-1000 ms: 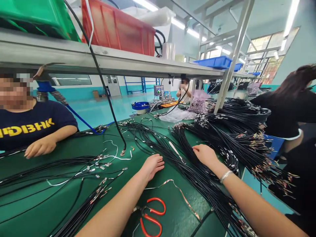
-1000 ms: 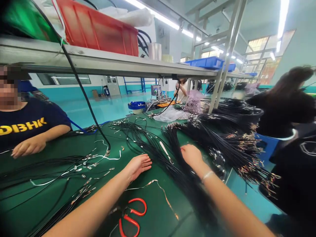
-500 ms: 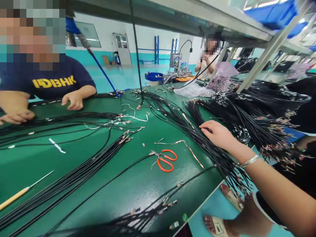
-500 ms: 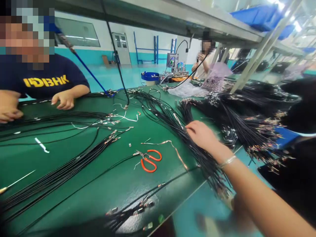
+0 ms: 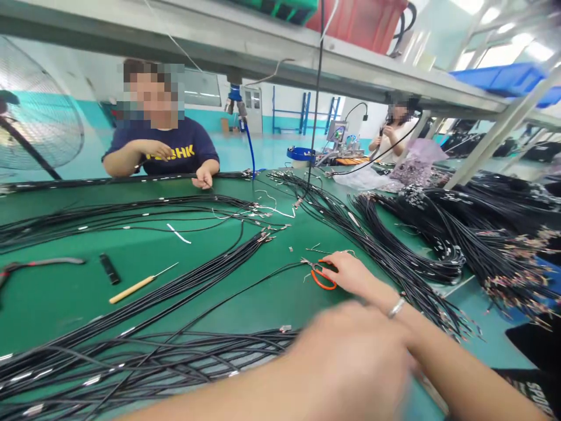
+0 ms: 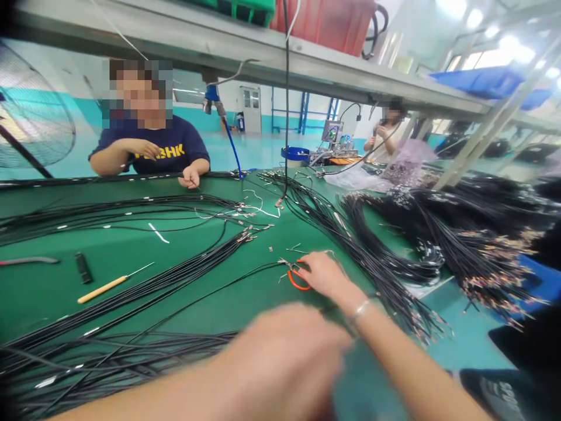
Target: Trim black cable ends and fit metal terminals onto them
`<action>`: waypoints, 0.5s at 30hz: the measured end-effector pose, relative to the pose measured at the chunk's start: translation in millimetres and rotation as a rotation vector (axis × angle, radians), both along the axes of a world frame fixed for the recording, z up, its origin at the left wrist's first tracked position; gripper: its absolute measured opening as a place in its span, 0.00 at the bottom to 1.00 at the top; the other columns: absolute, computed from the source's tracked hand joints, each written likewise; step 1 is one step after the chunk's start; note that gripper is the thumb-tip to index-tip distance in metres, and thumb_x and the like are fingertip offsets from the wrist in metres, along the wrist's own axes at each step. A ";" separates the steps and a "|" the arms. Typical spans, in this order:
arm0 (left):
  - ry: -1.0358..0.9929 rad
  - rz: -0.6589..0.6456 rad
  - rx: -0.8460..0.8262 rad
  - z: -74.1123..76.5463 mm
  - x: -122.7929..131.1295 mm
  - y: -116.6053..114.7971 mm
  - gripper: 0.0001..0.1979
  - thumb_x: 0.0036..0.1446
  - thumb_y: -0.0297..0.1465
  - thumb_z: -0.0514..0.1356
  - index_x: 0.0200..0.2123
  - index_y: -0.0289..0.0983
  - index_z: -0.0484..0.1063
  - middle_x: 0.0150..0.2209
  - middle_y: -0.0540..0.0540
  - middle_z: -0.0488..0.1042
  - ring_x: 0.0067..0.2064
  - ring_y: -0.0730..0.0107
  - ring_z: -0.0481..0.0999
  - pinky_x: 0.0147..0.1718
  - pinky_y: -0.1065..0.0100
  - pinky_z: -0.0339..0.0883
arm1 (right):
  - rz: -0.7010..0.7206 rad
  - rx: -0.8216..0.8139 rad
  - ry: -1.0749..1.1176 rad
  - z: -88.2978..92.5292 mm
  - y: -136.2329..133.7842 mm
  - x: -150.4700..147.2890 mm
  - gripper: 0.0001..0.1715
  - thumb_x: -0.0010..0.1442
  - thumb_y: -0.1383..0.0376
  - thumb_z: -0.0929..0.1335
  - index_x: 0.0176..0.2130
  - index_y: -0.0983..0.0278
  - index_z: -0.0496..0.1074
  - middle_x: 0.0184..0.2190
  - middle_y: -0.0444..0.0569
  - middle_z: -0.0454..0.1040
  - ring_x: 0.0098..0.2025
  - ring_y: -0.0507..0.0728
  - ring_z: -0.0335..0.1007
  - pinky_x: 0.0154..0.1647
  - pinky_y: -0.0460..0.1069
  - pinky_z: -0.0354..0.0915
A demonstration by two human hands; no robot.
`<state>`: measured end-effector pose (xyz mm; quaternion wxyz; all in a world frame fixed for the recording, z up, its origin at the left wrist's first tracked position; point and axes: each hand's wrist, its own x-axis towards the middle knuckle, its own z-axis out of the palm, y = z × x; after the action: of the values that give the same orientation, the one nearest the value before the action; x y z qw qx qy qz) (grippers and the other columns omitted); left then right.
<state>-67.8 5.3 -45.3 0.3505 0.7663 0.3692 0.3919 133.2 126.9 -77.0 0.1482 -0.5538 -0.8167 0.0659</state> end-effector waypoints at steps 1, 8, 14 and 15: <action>0.058 0.031 0.016 2.9 3.1 25.0 0.11 0.62 0.36 0.54 0.44 0.41 0.71 0.50 0.42 0.70 0.47 0.64 0.70 0.47 0.56 0.66 | -0.006 -0.001 0.009 -2.6 0.4 -1.7 0.13 0.59 0.65 0.66 0.44 0.65 0.75 0.42 0.54 0.76 0.45 0.60 0.71 0.50 0.53 0.63; 0.347 0.239 0.047 -26.5 12.3 135.4 0.08 0.55 0.25 0.56 0.29 0.34 0.76 0.34 0.37 0.72 0.46 0.51 0.68 0.49 0.52 0.58 | -0.058 -0.005 0.176 -6.1 -2.1 -1.3 0.13 0.61 0.68 0.64 0.43 0.64 0.75 0.42 0.53 0.76 0.47 0.60 0.69 0.52 0.55 0.62; 0.315 0.306 0.096 -11.3 -11.5 102.1 0.11 0.59 0.28 0.55 0.38 0.40 0.77 0.34 0.45 0.73 0.40 0.63 0.71 0.43 0.65 0.63 | 0.062 -0.111 0.464 29.1 -10.3 -10.8 0.15 0.64 0.64 0.61 0.45 0.63 0.73 0.42 0.51 0.77 0.42 0.56 0.73 0.45 0.52 0.68; 0.278 0.350 0.120 -4.3 -17.0 91.8 0.11 0.59 0.29 0.54 0.39 0.40 0.77 0.35 0.45 0.73 0.41 0.64 0.71 0.42 0.66 0.63 | 0.125 -0.158 0.528 38.5 -10.8 -15.8 0.15 0.65 0.62 0.61 0.46 0.63 0.73 0.41 0.50 0.77 0.41 0.55 0.74 0.44 0.51 0.69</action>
<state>-84.8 97.2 -49.6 0.1768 0.7568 0.5170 0.3588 117.4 116.1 -38.4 0.3079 -0.4758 -0.7747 0.2805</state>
